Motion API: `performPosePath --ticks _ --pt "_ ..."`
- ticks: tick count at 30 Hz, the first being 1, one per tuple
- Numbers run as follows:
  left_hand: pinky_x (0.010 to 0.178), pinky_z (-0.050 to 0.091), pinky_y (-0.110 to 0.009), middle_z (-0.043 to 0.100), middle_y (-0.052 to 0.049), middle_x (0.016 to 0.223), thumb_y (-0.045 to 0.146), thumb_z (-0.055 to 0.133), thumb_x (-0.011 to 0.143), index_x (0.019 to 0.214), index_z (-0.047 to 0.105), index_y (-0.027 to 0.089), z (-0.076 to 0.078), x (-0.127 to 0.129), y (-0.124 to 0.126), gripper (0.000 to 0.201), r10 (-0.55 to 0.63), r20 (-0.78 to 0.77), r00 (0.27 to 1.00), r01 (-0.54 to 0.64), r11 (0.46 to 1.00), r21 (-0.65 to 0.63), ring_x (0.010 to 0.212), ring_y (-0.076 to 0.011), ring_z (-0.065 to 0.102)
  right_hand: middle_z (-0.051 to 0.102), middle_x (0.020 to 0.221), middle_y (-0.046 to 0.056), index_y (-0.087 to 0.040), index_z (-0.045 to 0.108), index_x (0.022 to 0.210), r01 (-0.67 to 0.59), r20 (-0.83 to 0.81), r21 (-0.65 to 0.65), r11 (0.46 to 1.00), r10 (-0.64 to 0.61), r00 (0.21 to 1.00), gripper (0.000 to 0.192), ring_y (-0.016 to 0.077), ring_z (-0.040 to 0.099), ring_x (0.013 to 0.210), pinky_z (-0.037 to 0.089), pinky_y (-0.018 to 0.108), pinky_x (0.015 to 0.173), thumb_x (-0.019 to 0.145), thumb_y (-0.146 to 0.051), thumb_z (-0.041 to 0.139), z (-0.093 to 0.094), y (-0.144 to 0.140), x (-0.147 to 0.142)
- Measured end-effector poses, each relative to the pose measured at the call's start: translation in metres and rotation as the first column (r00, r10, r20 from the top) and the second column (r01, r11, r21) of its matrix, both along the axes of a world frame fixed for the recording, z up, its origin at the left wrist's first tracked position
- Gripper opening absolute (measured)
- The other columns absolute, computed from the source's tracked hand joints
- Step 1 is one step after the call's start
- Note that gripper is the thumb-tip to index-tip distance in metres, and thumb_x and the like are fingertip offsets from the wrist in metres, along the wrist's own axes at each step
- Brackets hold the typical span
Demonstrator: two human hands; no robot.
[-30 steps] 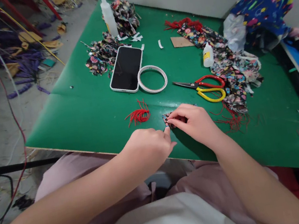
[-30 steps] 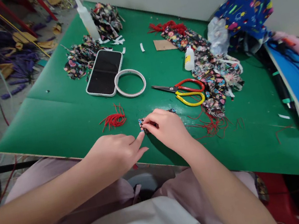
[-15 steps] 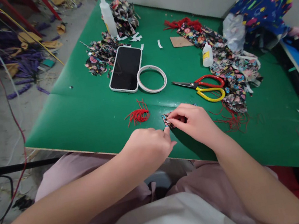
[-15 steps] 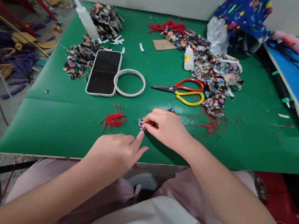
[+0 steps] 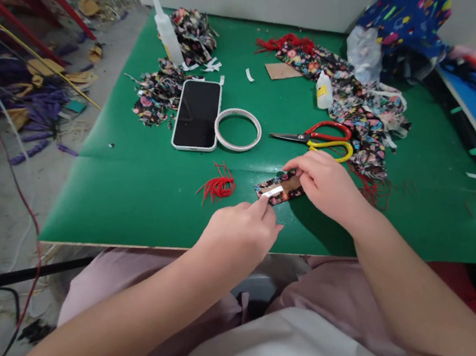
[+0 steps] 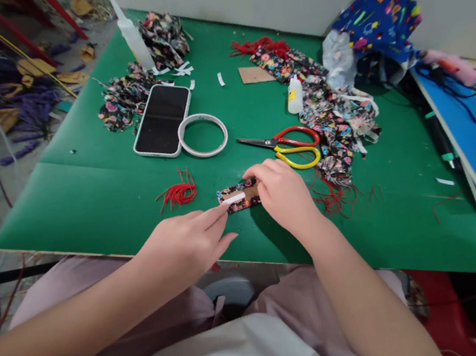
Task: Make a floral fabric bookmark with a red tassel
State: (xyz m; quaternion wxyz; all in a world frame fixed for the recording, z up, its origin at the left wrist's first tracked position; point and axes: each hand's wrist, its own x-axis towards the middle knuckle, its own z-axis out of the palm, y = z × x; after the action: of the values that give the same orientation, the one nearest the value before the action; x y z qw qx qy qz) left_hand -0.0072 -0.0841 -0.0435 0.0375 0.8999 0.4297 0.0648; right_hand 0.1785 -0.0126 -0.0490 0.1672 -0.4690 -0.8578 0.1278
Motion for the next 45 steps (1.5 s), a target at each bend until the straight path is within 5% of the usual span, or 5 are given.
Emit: performPosePath --ticks 4,10,16,24,45 --pt "0.052 0.046 -0.028 0.065 -0.008 0.088 0.027 0.040 0.090 0.108 0.054 0.014 0.002 0.002 0.003 0.027 0.027 0.001 1.000 -0.027 0.999 0.030 0.069 -0.0177 0.059 0.060 0.093 0.010 -0.015 0.062 0.096 -0.005 0.182 0.027 1.000 0.000 0.983 0.022 0.0231 0.053 0.091 0.042 0.035 0.080 0.083 -0.013 0.044 0.004 0.001 0.006" --pt "0.066 0.048 -0.035 0.064 -0.013 0.108 0.027 0.041 0.089 0.111 0.057 0.009 0.000 -0.001 0.012 0.033 0.015 -0.061 0.998 -0.009 0.996 0.089 0.082 -0.0228 0.058 0.065 0.082 0.003 -0.019 0.060 0.083 0.082 0.284 -0.259 0.962 -0.005 0.959 0.011 0.0162 0.058 0.072 0.039 0.026 0.060 0.084 -0.021 0.050 0.021 -0.008 0.014" --pt "0.086 0.044 -0.040 0.060 -0.013 0.119 0.027 0.043 0.089 0.113 0.058 0.010 -0.006 -0.004 0.018 0.033 -0.030 -0.056 0.998 0.036 0.993 0.116 0.112 -0.0290 0.049 0.067 0.076 -0.003 -0.023 0.061 0.075 -0.173 0.133 -0.540 0.824 0.286 0.949 0.012 0.0122 0.059 0.067 0.038 0.023 0.059 0.083 -0.022 0.053 0.027 -0.019 0.017" --pt "0.101 0.034 -0.047 0.051 -0.013 0.130 0.039 0.046 0.085 0.119 0.054 0.015 -0.002 -0.015 0.022 0.043 -0.109 -0.015 0.994 0.108 0.993 -0.050 0.127 -0.0324 0.037 0.065 0.088 0.002 -0.020 0.063 0.088 -0.117 0.037 -0.195 0.974 0.127 0.991 0.014 0.0155 0.057 0.085 0.042 0.027 0.076 0.087 -0.023 0.050 0.006 -0.016 0.007" --pt "0.107 0.023 -0.056 0.045 -0.010 0.135 0.049 0.050 0.081 0.108 0.061 0.024 0.001 -0.028 0.028 0.038 -0.163 0.099 0.982 0.180 0.962 -0.207 0.134 -0.0337 0.022 0.065 0.085 0.004 -0.017 0.067 0.085 -0.247 0.043 -0.084 0.965 0.251 0.967 0.019 0.0161 0.057 0.083 0.043 0.028 0.075 0.087 -0.023 0.050 -0.001 -0.016 -0.010"
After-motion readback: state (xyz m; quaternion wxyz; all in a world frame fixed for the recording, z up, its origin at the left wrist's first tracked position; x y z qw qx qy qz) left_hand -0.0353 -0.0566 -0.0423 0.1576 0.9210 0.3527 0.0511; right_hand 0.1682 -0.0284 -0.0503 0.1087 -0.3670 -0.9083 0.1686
